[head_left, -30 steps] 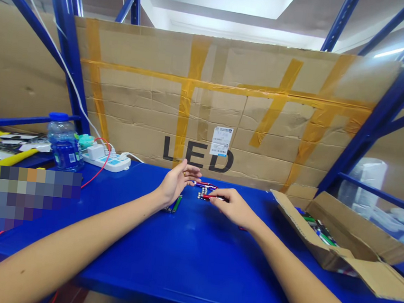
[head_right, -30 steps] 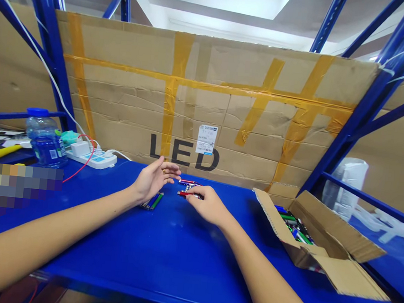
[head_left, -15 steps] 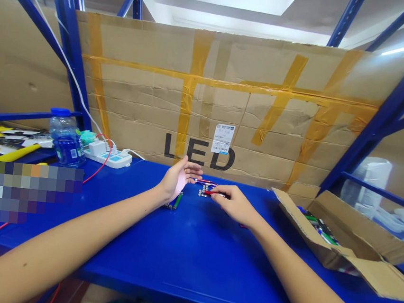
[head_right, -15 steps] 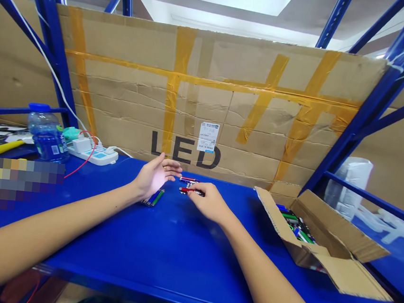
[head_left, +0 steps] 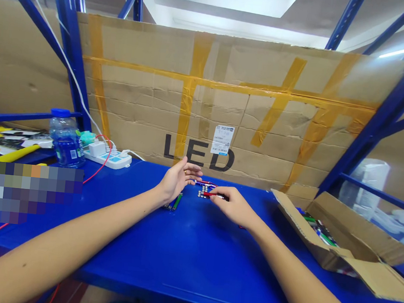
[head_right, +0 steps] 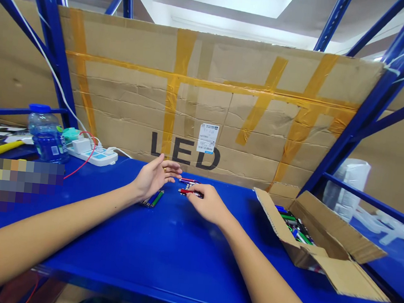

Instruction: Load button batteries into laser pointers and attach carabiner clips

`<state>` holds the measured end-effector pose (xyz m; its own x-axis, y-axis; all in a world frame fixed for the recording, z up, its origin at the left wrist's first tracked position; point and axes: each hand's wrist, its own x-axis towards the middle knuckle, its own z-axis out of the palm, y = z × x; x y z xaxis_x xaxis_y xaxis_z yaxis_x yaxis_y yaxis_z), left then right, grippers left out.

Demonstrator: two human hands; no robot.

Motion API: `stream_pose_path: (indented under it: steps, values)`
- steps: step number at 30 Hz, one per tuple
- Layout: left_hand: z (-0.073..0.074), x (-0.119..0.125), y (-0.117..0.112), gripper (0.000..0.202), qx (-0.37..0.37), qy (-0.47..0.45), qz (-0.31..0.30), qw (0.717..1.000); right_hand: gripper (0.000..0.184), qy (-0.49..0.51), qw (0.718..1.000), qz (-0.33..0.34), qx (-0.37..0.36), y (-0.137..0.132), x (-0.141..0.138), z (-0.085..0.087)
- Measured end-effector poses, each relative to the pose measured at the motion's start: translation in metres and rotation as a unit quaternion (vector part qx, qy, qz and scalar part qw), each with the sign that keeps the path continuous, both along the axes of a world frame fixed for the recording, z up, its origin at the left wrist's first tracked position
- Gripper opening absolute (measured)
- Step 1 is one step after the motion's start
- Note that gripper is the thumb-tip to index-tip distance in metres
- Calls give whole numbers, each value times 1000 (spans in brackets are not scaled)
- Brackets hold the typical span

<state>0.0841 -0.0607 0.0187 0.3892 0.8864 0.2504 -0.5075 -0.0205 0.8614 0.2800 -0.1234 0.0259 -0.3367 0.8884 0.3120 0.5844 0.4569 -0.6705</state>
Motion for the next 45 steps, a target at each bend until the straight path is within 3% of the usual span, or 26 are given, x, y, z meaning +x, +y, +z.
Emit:
stream_pose_path:
  steps: [19, 45]
  values:
    - [2, 0, -2, 51, -11, 0, -17, 1000, 25, 21, 998, -51, 27, 1, -1, -1]
    - [-3, -1, 0, 56, -13, 11, -32, 999, 24, -2, 997, -53, 52, 3, 1, -4]
